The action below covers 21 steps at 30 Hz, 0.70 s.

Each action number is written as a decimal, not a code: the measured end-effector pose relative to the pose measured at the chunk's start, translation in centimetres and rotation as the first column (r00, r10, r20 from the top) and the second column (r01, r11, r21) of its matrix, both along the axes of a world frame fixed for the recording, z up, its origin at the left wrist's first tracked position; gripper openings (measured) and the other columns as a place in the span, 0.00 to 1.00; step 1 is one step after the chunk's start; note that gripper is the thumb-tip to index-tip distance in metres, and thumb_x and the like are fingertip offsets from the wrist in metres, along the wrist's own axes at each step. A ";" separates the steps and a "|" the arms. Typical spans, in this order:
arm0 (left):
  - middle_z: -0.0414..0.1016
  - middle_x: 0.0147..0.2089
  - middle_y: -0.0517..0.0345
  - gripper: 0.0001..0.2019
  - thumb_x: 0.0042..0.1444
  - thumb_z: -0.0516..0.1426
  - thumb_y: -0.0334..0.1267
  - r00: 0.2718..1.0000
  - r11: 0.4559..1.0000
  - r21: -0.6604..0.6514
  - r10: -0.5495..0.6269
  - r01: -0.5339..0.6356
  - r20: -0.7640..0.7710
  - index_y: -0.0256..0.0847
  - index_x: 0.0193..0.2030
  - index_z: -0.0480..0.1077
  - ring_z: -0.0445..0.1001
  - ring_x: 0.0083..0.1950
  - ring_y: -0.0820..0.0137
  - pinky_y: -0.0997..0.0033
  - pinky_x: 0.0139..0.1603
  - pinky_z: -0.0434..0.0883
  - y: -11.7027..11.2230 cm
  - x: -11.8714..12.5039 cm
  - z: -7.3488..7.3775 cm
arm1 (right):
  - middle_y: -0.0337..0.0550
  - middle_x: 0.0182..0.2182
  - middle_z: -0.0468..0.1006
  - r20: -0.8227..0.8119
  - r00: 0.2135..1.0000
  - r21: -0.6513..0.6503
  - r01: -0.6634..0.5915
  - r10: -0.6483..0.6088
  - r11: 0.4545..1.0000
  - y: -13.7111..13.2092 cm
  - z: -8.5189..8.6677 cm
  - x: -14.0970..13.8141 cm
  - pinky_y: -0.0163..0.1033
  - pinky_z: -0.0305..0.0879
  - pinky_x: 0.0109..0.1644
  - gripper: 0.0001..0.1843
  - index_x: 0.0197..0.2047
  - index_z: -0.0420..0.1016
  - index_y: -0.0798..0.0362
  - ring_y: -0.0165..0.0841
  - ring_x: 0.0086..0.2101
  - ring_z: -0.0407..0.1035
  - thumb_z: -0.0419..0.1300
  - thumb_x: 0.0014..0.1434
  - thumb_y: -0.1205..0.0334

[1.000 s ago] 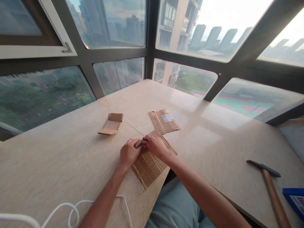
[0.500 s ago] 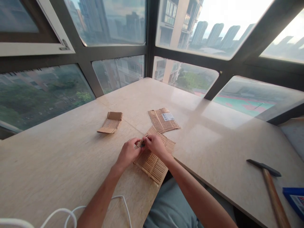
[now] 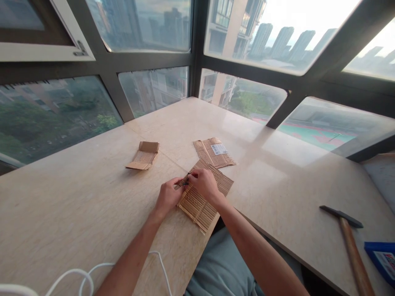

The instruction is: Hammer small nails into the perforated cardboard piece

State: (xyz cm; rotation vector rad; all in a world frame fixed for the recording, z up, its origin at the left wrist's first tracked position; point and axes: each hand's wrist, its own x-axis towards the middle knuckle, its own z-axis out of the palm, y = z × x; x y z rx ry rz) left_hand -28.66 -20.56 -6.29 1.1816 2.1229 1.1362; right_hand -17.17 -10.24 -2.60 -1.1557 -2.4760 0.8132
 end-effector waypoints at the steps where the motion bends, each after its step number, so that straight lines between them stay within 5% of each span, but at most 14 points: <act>1: 0.82 0.44 0.53 0.14 0.51 0.59 0.38 1.000 1.000 0.008 0.005 -0.005 -0.014 0.39 0.44 0.78 0.78 0.45 0.64 0.70 0.46 0.71 0.0 -0.1 0.0 | 0.43 0.27 0.81 0.029 1.000 0.024 -0.002 0.002 1.000 0.0 0.1 -0.1 0.34 0.53 0.30 0.12 0.29 0.81 0.52 0.32 0.28 0.70 0.58 0.60 0.63; 15: 0.83 0.37 0.54 0.12 0.51 0.59 0.37 0.993 0.995 0.007 0.100 -0.100 -0.062 0.37 0.41 0.79 0.76 0.35 0.68 0.76 0.35 0.66 0.0 0.0 0.0 | 0.51 0.32 0.81 0.217 0.976 0.165 -0.056 0.019 0.985 -1.0 -0.6 -1.6 0.37 0.57 0.32 0.15 0.35 0.76 0.56 0.39 0.33 0.75 0.50 0.67 0.65; 21: 0.80 0.35 0.56 0.13 0.53 0.58 0.41 0.997 0.998 -0.036 -0.050 0.048 -0.064 0.38 0.41 0.77 0.75 0.34 0.69 0.75 0.33 0.65 -0.3 -0.4 0.7 | 0.49 0.31 0.80 0.185 0.979 0.158 -0.110 0.080 0.981 -0.5 -0.8 -1.1 0.37 0.54 0.31 0.19 0.34 0.75 0.55 0.36 0.31 0.73 0.46 0.71 0.63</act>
